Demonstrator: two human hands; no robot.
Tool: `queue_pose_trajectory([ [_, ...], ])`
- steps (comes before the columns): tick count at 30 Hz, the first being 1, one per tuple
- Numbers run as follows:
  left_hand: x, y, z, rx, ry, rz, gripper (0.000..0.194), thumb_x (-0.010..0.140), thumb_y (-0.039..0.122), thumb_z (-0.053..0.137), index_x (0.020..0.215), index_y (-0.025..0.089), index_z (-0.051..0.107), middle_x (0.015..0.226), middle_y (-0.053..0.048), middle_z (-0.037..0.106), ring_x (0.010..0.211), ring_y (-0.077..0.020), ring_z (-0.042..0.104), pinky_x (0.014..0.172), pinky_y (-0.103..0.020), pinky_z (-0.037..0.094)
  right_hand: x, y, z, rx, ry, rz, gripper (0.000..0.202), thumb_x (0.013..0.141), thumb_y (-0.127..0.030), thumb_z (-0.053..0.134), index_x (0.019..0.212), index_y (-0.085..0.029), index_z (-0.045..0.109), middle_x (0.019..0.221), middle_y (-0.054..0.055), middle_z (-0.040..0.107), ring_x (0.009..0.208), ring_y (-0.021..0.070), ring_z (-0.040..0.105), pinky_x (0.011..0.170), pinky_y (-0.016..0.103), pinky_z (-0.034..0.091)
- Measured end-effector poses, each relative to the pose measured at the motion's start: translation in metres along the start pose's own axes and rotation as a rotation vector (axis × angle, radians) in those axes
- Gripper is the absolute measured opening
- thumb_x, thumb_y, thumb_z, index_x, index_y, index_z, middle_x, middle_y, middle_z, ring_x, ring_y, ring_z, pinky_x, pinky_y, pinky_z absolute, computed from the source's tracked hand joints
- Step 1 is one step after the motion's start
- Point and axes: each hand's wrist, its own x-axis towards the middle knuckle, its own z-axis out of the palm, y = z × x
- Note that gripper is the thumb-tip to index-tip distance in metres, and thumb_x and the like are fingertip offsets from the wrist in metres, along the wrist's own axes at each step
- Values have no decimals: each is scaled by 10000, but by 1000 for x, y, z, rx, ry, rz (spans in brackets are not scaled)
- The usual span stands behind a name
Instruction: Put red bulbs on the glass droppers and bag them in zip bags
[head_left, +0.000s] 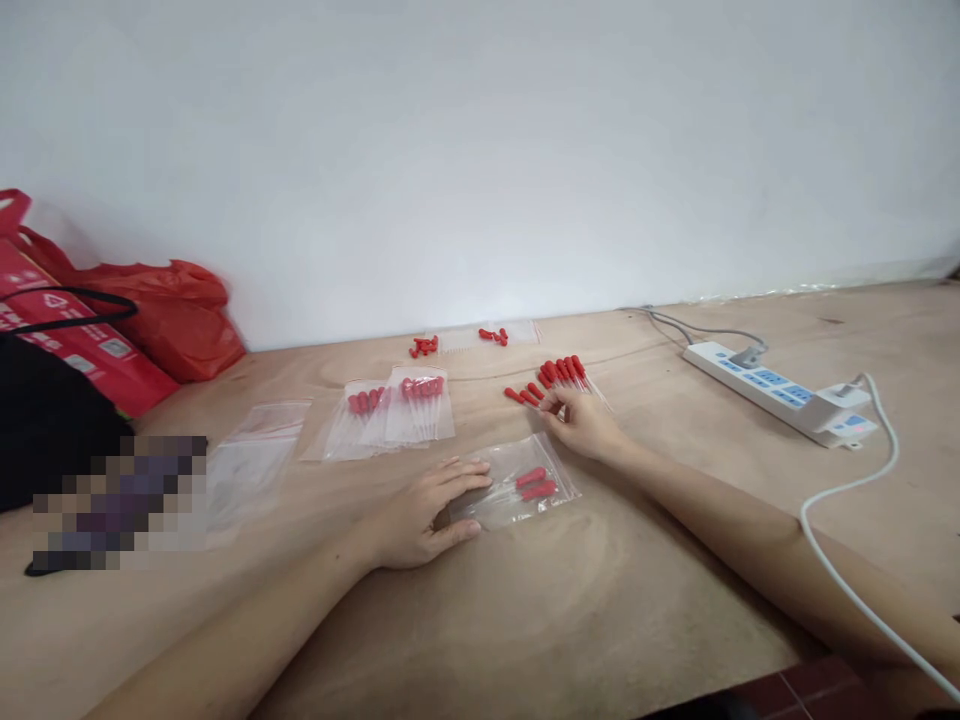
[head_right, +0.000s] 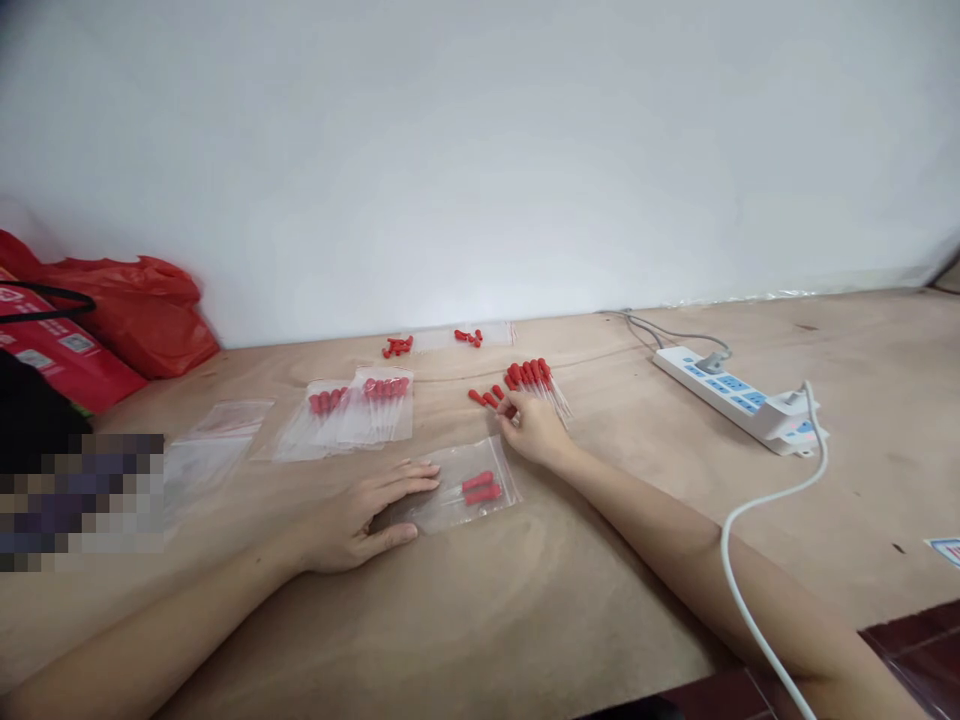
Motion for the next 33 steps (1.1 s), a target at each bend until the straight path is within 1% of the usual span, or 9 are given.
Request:
queue_pose_trajectory([
  [3, 0, 0, 0, 5, -5, 1, 444, 845, 374, 461, 1258, 233, 380, 1354, -53, 368, 1248, -204, 319, 1050, -422, 231, 18, -8, 9, -259, -19, -24, 113, 744, -223, 511, 783, -189, 612, 838, 50, 593, 798, 178, 560, 710, 288, 407],
  [7, 1, 0, -1, 21, -13, 0, 439, 845, 375, 457, 1250, 220, 392, 1345, -63, 380, 1242, -203, 330, 1046, -427, 238, 41, -22, 27, -454, -38, 111, 258, 779, -347, 484, 937, -192, 616, 1010, 97, 549, 877, 216, 560, 717, 305, 418],
  [10, 1, 1, -1, 19, -8, 5, 439, 842, 372, 462, 1247, 216, 397, 1345, -66, 381, 1239, -204, 334, 1037, -422, 257, 54, -29, 38, -524, -78, 191, 283, 775, -366, 483, 918, -171, 630, 1059, 134, 525, 891, 247, 562, 702, 328, 427],
  [13, 1, 2, -2, 14, -2, 8, 437, 839, 364, 467, 1246, 219, 401, 1344, -62, 383, 1238, -202, 337, 1032, -414, 269, 61, -31, 39, -487, -78, 224, 230, 767, -339, 489, 859, -183, 631, 1044, 127, 547, 897, 256, 565, 709, 348, 426],
  [16, 1, 3, -3, 6, 7, 3, 425, 835, 354, 473, 1233, 218, 416, 1332, -65, 399, 1227, -206, 353, 1020, -412, 289, 63, -29, 26, -321, 29, 272, 207, 760, -371, 493, 825, -205, 599, 937, 87, 605, 879, 238, 572, 720, 351, 421],
  [18, 1, 4, -3, -2, 22, 4, 416, 830, 354, 480, 1221, 221, 430, 1323, -64, 412, 1221, -211, 362, 1015, -415, 295, 60, -23, 12, -115, 139, 285, 215, 757, -395, 493, 802, -198, 566, 823, 63, 626, 804, 204, 584, 690, 327, 430],
  [23, 1, 2, -2, -6, 29, 21, 412, 831, 355, 480, 1220, 229, 429, 1321, -59, 415, 1222, -212, 361, 1020, -417, 283, 31, 1, -21, 552, 345, 277, 260, 750, -445, 503, 774, -188, 473, 644, 1, 590, 472, 88, 509, 453, 212, 401],
  [29, 2, 0, -1, 2, 13, 26, 420, 842, 358, 465, 1239, 233, 406, 1336, -57, 392, 1233, -207, 343, 1033, -414, 265, -12, 25, -21, 840, 378, 399, 232, 737, -412, 548, 691, -204, 455, 636, -6, 569, 462, 84, 514, 401, 195, 414],
  [33, 1, 0, 0, -7, 15, 16, 445, 843, 361, 462, 1264, 250, 369, 1342, -47, 384, 1236, -218, 335, 1035, -427, 254, -21, 22, -10, 973, 296, 502, 174, 766, -320, 522, 652, -197, 476, 660, 22, 578, 505, 103, 550, 451, 222, 484],
])
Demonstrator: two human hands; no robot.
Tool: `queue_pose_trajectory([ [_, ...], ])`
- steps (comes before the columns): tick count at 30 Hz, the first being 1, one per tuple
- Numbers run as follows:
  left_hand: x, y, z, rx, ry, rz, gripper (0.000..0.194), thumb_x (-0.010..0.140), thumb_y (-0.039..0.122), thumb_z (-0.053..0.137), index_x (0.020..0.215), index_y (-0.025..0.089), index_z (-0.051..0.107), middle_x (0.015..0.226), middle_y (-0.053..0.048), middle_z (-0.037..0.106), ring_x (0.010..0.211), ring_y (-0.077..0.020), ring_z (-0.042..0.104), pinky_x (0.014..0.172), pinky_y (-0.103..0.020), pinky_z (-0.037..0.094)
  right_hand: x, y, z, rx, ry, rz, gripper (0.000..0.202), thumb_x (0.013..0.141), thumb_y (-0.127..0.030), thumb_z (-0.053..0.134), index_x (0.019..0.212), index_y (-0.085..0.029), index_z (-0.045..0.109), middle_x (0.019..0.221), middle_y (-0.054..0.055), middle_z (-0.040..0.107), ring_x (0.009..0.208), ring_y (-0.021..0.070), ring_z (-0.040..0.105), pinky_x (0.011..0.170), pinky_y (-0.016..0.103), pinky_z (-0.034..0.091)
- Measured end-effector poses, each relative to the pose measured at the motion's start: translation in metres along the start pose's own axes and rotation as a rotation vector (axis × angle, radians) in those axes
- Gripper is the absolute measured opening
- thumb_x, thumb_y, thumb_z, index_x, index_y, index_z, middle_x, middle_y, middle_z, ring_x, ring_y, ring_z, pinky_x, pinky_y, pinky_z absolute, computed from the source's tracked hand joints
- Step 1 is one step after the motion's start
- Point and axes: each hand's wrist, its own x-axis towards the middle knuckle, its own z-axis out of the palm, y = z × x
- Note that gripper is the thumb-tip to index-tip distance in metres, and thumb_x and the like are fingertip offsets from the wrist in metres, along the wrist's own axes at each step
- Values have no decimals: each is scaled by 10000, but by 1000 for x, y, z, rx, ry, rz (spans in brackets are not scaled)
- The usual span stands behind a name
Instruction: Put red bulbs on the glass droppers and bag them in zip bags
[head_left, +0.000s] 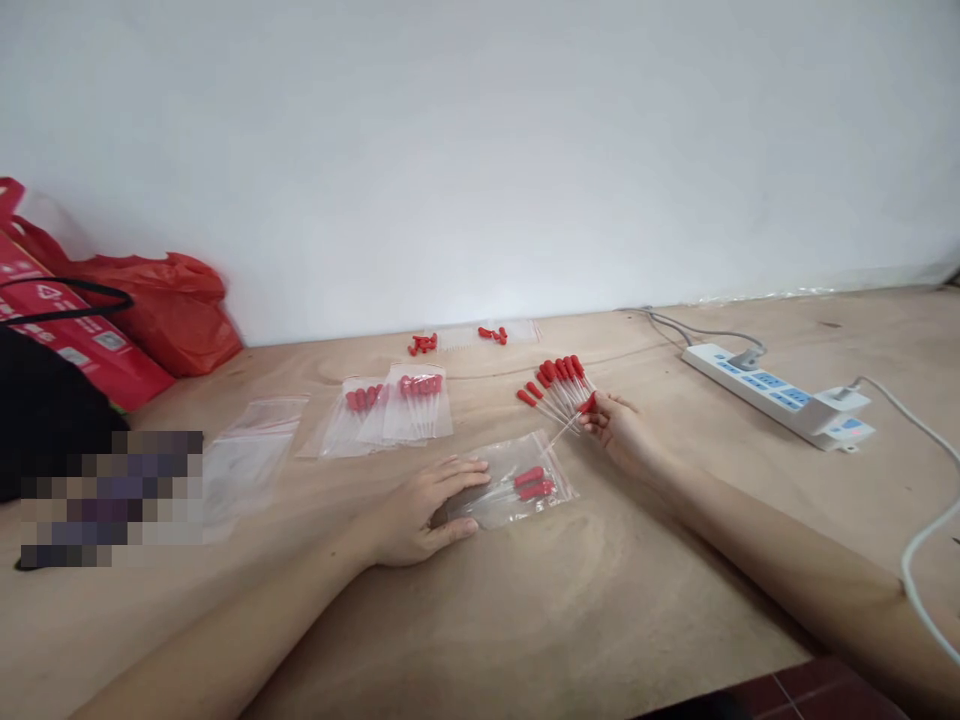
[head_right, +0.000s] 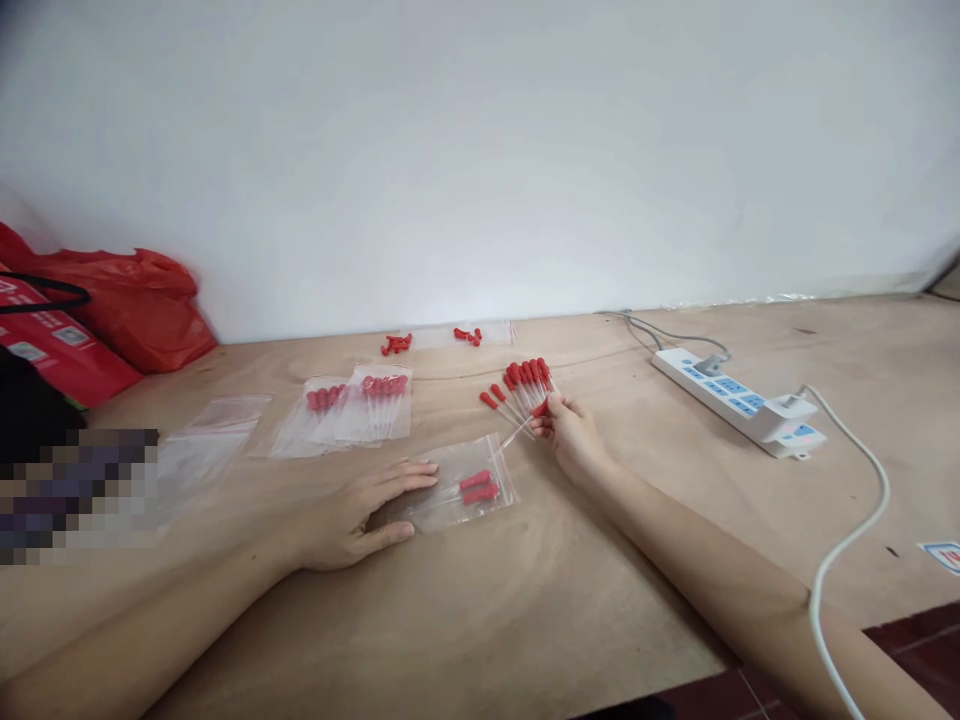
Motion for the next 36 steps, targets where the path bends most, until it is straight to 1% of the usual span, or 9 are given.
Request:
queue_pose_trajectory([
  [4, -1, 0, 0, -25, 16, -34, 531, 830, 374, 475, 1311, 260, 282, 1345, -51, 374, 1233, -245, 331, 1012, -437, 287, -13, 4, 8, 93, -110, 139, 124, 765, -252, 526, 658, -199, 493, 651, 27, 579, 631, 141, 613, 614, 283, 539],
  [7, -1, 2, -1, -24, 18, -62, 540, 828, 383, 474, 1313, 257, 272, 1345, -55, 371, 1224, -253, 339, 997, -431, 310, -22, 2, 10, 28, -276, 173, 105, 739, -273, 576, 707, -192, 519, 680, 24, 597, 653, 135, 612, 644, 290, 522],
  [9, 0, 3, -1, -17, 9, -60, 533, 831, 384, 468, 1310, 253, 275, 1341, -56, 374, 1218, -250, 346, 998, -429, 309, -25, -1, 9, -157, -391, 78, 139, 704, -303, 617, 735, -185, 550, 687, 14, 598, 620, 121, 586, 615, 278, 499],
  [11, 0, 3, -1, -11, 4, -54, 531, 833, 385, 465, 1310, 252, 274, 1340, -57, 376, 1217, -249, 348, 998, -428, 308, -25, -5, 7, -416, -480, -121, 155, 677, -319, 641, 737, -185, 592, 706, 16, 599, 639, 127, 564, 631, 286, 474],
  [15, 0, 2, -1, 0, 3, -59, 529, 834, 383, 465, 1308, 245, 276, 1333, -61, 384, 1214, -246, 352, 998, -426, 312, -23, -7, 8, -763, -588, -484, 119, 690, -318, 628, 726, -208, 655, 840, 43, 611, 807, 175, 551, 783, 347, 416],
  [23, 1, 0, 1, 10, -8, -10, 500, 844, 359, 463, 1309, 262, 307, 1354, -41, 366, 1240, -225, 326, 1037, -421, 258, -27, -10, 17, -1032, -610, -631, 166, 762, -207, 512, 712, -223, 670, 816, 45, 588, 790, 169, 529, 760, 332, 393],
  [28, 0, -1, 2, 52, -35, -29, 408, 852, 352, 449, 1256, 311, 410, 1377, -19, 329, 1259, -236, 295, 1032, -442, 258, 6, -16, 33, -1162, -303, -613, 129, 750, -204, 500, 750, -167, 624, 782, 53, 591, 772, 165, 529, 713, 289, 394],
  [32, 0, -1, 1, 56, -51, -32, 402, 856, 345, 444, 1255, 322, 412, 1380, -17, 326, 1262, -237, 292, 1032, -450, 256, 34, -10, 58, -1384, -265, -507, 158, 744, -265, 530, 826, -153, 606, 862, 76, 608, 839, 178, 537, 718, 261, 379],
  [36, 0, -1, 2, 51, -52, -37, 417, 852, 342, 448, 1265, 304, 400, 1381, -21, 324, 1264, -236, 288, 1033, -452, 256, 44, -1, 73, -1487, -225, -412, 179, 764, -246, 496, 862, -135, 597, 935, 110, 607, 898, 205, 541, 727, 270, 378],
])
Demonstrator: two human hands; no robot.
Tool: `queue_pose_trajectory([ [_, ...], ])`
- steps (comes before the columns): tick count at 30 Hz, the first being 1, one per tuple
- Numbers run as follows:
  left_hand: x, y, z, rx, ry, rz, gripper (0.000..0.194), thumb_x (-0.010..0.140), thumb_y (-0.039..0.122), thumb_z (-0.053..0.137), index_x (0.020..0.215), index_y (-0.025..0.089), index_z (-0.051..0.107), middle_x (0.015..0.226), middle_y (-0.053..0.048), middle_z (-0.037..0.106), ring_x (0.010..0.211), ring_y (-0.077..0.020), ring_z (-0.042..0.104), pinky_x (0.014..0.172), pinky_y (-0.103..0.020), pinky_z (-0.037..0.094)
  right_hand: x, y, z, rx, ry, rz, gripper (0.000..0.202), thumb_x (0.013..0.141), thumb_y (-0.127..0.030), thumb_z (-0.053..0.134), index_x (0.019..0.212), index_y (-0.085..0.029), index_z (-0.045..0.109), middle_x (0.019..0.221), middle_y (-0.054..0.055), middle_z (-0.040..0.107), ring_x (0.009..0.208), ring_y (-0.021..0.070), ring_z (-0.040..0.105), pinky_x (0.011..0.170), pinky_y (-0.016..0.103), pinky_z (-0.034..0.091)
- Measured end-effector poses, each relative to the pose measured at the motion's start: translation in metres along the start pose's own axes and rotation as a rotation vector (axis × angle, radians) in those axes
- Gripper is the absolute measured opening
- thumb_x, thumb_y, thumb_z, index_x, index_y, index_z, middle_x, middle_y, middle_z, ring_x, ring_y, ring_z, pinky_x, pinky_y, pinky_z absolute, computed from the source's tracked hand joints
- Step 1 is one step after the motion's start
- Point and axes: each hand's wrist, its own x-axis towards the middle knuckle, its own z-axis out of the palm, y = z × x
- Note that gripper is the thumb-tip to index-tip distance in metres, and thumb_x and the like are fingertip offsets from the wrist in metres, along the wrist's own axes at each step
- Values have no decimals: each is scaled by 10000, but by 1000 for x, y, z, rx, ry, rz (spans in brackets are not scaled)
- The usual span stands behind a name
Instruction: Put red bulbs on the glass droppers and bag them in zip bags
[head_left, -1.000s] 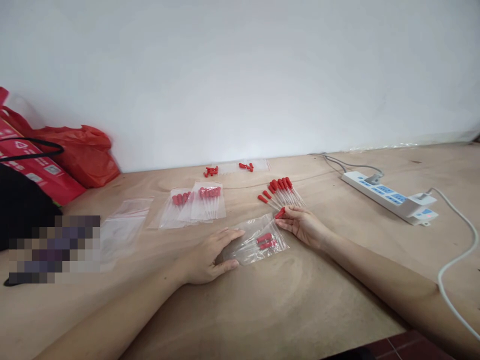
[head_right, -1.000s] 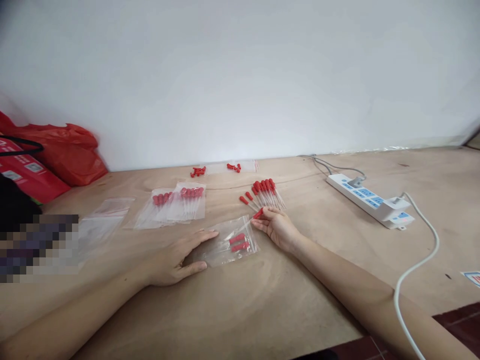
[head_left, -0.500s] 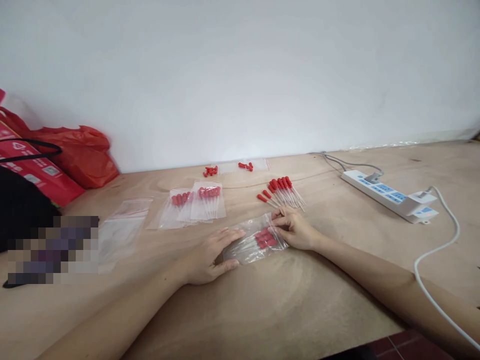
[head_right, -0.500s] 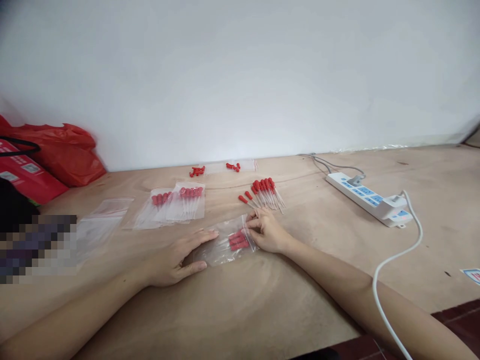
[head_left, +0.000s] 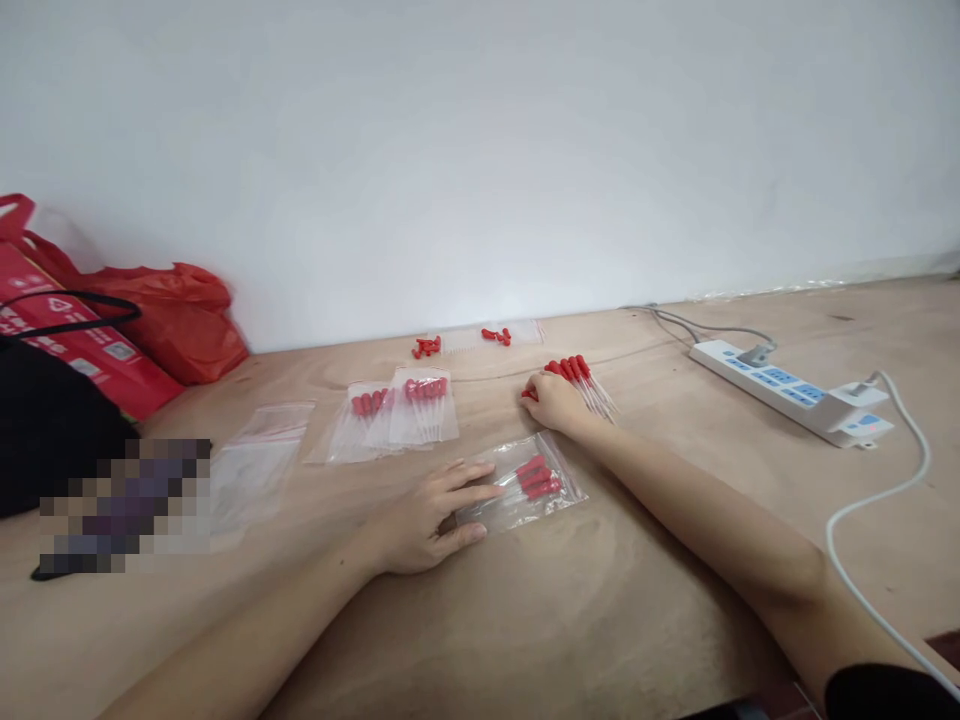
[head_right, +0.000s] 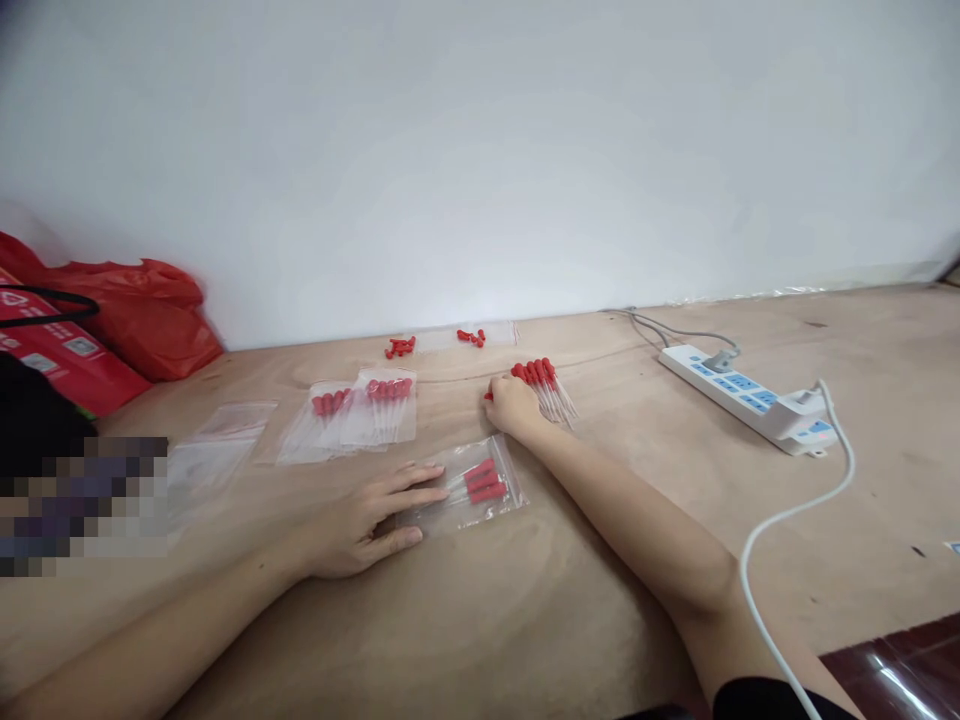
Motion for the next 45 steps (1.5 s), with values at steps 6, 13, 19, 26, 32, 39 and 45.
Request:
queue_pose_trajectory([
  [6, -1, 2, -1, 7, 2, 3, 395, 858, 340, 434, 1244, 264, 408, 1372, -38, 338, 1261, -215, 294, 1042, -445, 240, -7, 0, -4, 103, 64, -5, 182, 791, -199, 430, 899, -126, 558, 904, 124, 613, 861, 213, 558, 727, 304, 387],
  [13, -2, 1, 0, -5, 37, 18, 341, 855, 338, 436, 1183, 242, 429, 1351, -46, 366, 1244, -203, 321, 1038, -422, 256, -37, 33, -33, 729, 480, -11, 282, 811, -331, 429, 1045, -174, 419, 736, 13, 545, 604, 126, 513, 576, 265, 407],
  [19, 0, -1, 1, 2, 37, 25, 360, 858, 336, 433, 1208, 253, 410, 1359, -40, 353, 1250, -202, 312, 1048, -424, 232, -55, 54, -17, 1203, 463, 207, 239, 749, -392, 498, 883, -208, 428, 653, -50, 500, 471, 70, 455, 475, 221, 388],
  [26, -1, 0, 1, 0, 33, 9, 362, 859, 347, 431, 1211, 264, 412, 1359, -34, 355, 1249, -206, 314, 1038, -422, 253, -75, 33, -10, 1516, 238, 357, 320, 636, -378, 624, 823, -211, 426, 632, -51, 546, 497, 88, 531, 514, 241, 432],
  [32, 0, -1, 1, -14, 45, 22, 371, 855, 342, 442, 1215, 260, 410, 1355, -38, 361, 1244, -210, 323, 1042, -420, 249, -87, 32, -14, 1417, 9, 253, 333, 600, -401, 674, 774, -190, 485, 630, -36, 563, 546, 96, 540, 543, 241, 429],
  [39, 0, 2, -1, -34, 46, 29, 457, 854, 326, 442, 1283, 247, 309, 1332, -49, 391, 1235, -215, 332, 1031, -416, 275, -89, 35, -10, 903, -158, -153, 217, 666, -363, 638, 734, -157, 630, 594, -21, 514, 502, 73, 398, 461, 207, 330],
  [45, 1, 4, -2, -11, 41, 29, 468, 856, 324, 435, 1292, 233, 292, 1333, -61, 388, 1235, -219, 331, 1032, -428, 273, -87, 28, -6, 902, -247, -211, 239, 704, -398, 592, 752, -172, 651, 592, -6, 554, 494, 93, 445, 464, 215, 360],
])
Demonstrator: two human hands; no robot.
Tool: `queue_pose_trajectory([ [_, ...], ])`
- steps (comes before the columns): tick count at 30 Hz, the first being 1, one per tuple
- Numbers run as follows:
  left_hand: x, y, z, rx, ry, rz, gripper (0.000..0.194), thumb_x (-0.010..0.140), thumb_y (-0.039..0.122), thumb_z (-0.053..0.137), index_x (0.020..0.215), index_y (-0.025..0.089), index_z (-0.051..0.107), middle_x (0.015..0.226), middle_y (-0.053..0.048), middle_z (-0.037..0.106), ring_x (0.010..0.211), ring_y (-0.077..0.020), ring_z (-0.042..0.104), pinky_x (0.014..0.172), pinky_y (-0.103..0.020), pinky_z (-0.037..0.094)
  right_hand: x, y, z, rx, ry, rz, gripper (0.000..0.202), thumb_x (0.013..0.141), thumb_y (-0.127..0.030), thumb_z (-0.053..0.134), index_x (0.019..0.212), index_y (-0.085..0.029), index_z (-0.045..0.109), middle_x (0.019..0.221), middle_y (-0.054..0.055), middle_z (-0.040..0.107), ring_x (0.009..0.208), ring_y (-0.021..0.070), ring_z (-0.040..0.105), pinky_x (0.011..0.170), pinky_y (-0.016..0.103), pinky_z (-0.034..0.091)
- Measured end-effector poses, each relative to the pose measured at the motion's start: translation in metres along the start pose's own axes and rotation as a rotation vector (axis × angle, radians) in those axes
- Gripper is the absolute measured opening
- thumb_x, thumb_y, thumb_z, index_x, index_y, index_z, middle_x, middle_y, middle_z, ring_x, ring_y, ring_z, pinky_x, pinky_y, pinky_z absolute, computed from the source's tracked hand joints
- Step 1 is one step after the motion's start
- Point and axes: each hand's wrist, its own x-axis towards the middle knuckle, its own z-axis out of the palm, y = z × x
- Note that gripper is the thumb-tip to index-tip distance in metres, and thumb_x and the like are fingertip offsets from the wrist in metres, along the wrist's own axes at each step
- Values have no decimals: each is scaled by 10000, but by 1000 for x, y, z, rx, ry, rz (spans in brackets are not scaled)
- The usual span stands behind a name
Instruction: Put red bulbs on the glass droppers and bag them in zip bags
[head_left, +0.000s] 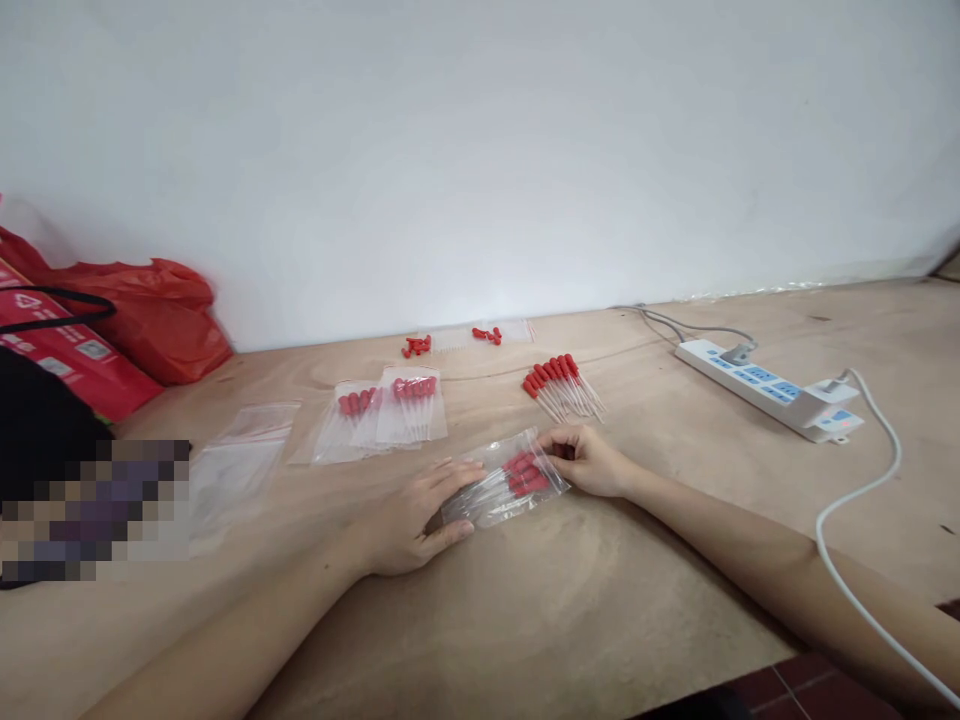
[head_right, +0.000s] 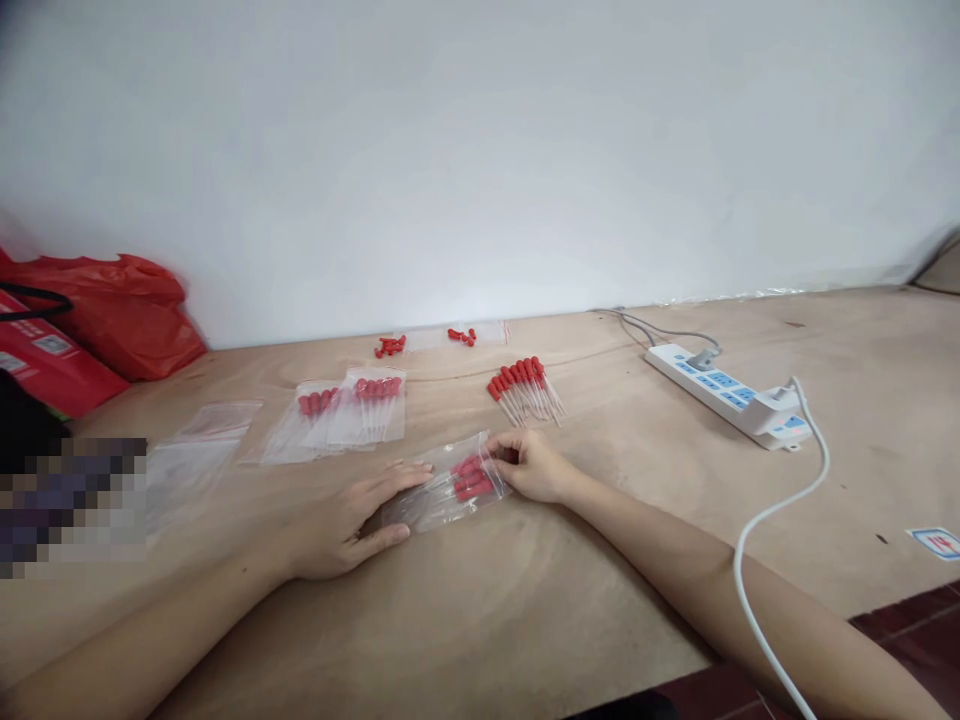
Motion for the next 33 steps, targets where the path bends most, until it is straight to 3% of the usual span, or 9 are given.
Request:
queue_pose_trajectory([
  [7, 0, -2, 1, -2, 9, 1, 474, 856, 331, 439, 1301, 249, 299, 1341, -48, 380, 1239, -213, 327, 1048, -424, 246, 3, -3, 4, 0, 24, 32, 179, 724, -326, 574, 771, -162, 628, 562, -15, 547, 478, 86, 452, 451, 206, 369],
  [10, -1, -3, 3, 15, 5, -8, 451, 860, 331, 433, 1295, 284, 324, 1365, -31, 347, 1253, -214, 304, 1040, -430, 257, 3, -8, 6, -71, 66, -44, 177, 755, -300, 525, 769, -174, 648, 708, 27, 602, 644, 128, 547, 574, 248, 445],
  [14, -1, -4, 3, 42, -22, -24, 403, 866, 328, 421, 1267, 302, 384, 1379, -25, 324, 1261, -226, 291, 1028, -446, 269, 4, -10, 0, -216, 79, -97, 174, 753, -252, 509, 716, -194, 670, 885, 54, 592, 822, 159, 556, 729, 297, 448],
  [18, -1, -4, 3, 27, -14, -20, 406, 859, 328, 432, 1261, 282, 398, 1377, -35, 327, 1262, -227, 289, 1033, -444, 261, 18, -4, -15, -413, 203, -39, 139, 732, -208, 512, 753, -192, 648, 774, 35, 603, 703, 158, 547, 681, 323, 438],
  [22, -1, -5, 4, -2, -4, -28, 400, 851, 335, 447, 1246, 280, 415, 1373, -33, 334, 1261, -227, 292, 1032, -445, 261, 45, 2, -25, -729, 344, 21, 145, 736, -205, 498, 799, -163, 622, 839, 59, 601, 813, 179, 536, 754, 321, 403],
  [28, -2, -6, 4, -13, 20, -14, 384, 849, 341, 452, 1229, 282, 439, 1364, -32, 351, 1254, -229, 307, 1031, -444, 267, 75, -1, -18, -980, 338, 275, 223, 761, -317, 484, 818, -155, 626, 938, 106, 597, 940, 216, 513, 806, 330, 354],
  [33, -2, -5, 4, 3, 4, -22, 400, 849, 332, 453, 1247, 288, 431, 1369, -35, 345, 1255, -235, 305, 1027, -456, 270, 79, -4, -8, -1114, 355, 336, 277, 788, -264, 432, 899, -100, 626, 1007, 176, 586, 973, 270, 504, 829, 401, 300],
])
